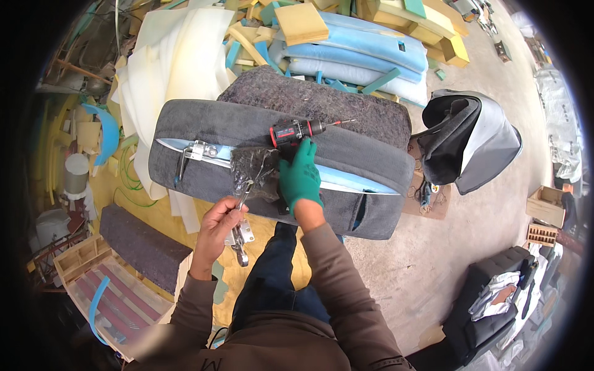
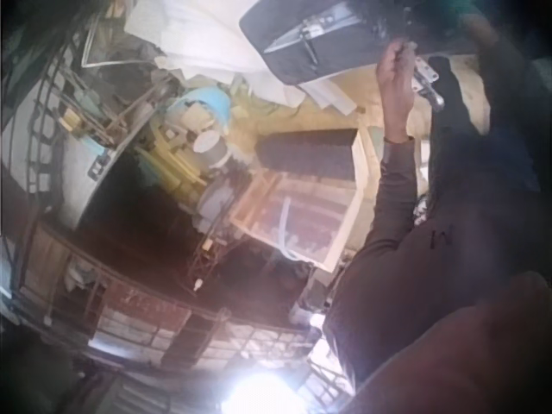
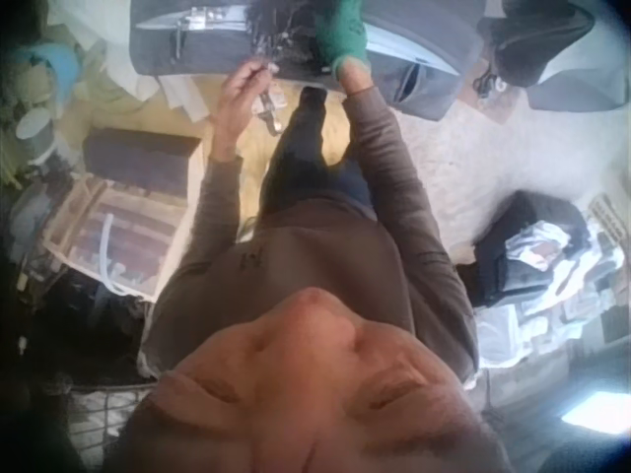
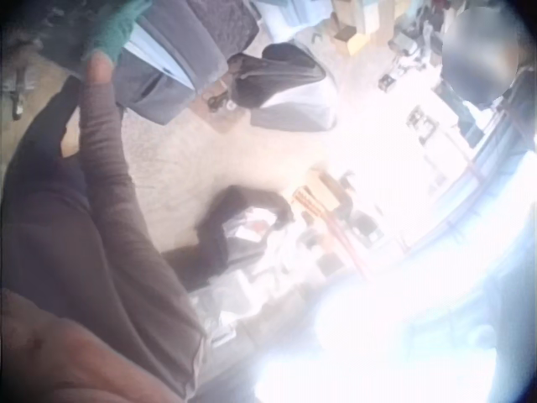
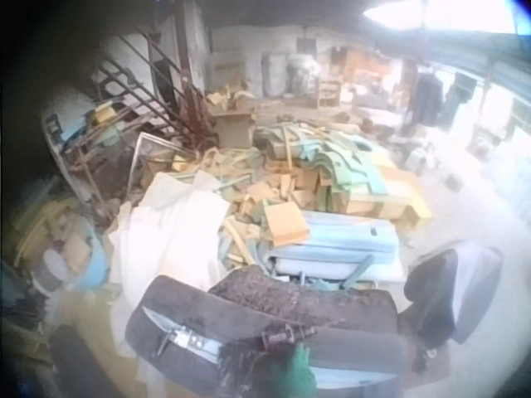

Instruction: The person fits a grey fabric cover over a foam cushion, aligns it, and then uses a cordless drill to fasten a metal bracket to the cushion's frame. The person handles the cushion, fabric, drill, and bracket throughout the clip.

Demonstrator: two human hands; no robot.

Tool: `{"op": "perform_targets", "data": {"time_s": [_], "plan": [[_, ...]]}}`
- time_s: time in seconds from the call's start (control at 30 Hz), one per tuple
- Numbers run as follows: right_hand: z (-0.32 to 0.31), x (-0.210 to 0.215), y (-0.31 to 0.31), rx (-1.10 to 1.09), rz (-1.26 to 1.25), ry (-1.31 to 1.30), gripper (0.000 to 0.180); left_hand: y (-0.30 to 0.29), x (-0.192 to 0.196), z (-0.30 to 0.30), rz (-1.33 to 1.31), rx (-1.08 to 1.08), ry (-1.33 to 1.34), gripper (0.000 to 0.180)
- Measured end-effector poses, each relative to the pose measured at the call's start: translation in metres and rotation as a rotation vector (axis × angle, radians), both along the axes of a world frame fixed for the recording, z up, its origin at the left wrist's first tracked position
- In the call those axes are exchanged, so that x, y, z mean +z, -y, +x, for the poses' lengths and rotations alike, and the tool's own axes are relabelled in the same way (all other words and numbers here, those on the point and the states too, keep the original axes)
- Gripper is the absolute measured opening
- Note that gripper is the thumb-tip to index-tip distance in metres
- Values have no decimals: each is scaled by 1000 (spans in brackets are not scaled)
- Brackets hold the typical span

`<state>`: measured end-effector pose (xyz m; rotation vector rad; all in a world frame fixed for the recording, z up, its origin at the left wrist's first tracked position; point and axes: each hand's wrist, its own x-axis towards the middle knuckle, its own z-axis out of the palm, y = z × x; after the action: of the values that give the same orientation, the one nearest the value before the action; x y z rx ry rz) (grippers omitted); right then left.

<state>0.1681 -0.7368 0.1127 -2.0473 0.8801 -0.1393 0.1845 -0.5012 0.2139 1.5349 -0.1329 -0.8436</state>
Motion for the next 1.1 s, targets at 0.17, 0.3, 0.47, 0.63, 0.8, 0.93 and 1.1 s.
{"op": "perform_targets", "data": {"time_s": [0.17, 0.3, 0.47, 0.63, 0.8, 0.93, 1.1], "plan": [[-85, 72, 13, -36, 504, 349, 64, 25, 8, 21, 57, -347, 286, 20], [-161, 134, 26, 418, 440, -114, 50, 64, 7, 4, -26, -654, 418, 29], [-198, 155, 33, 259, 650, -335, 30, 101, -2, -17, -152, -775, 489, 30], [-248, 157, 24, -104, 781, -129, 25, 132, -26, -31, -273, -707, 408, 14], [-302, 139, 1, -333, 778, -2, 27, 166, -45, -65, -124, -296, 280, 17], [-320, 119, 11, -369, 1042, -28, 33, 195, -54, -89, -108, -529, 306, 19], [-308, 76, 45, -413, 1209, 40, 42, 228, -73, -109, 30, -463, 340, 22]]}}
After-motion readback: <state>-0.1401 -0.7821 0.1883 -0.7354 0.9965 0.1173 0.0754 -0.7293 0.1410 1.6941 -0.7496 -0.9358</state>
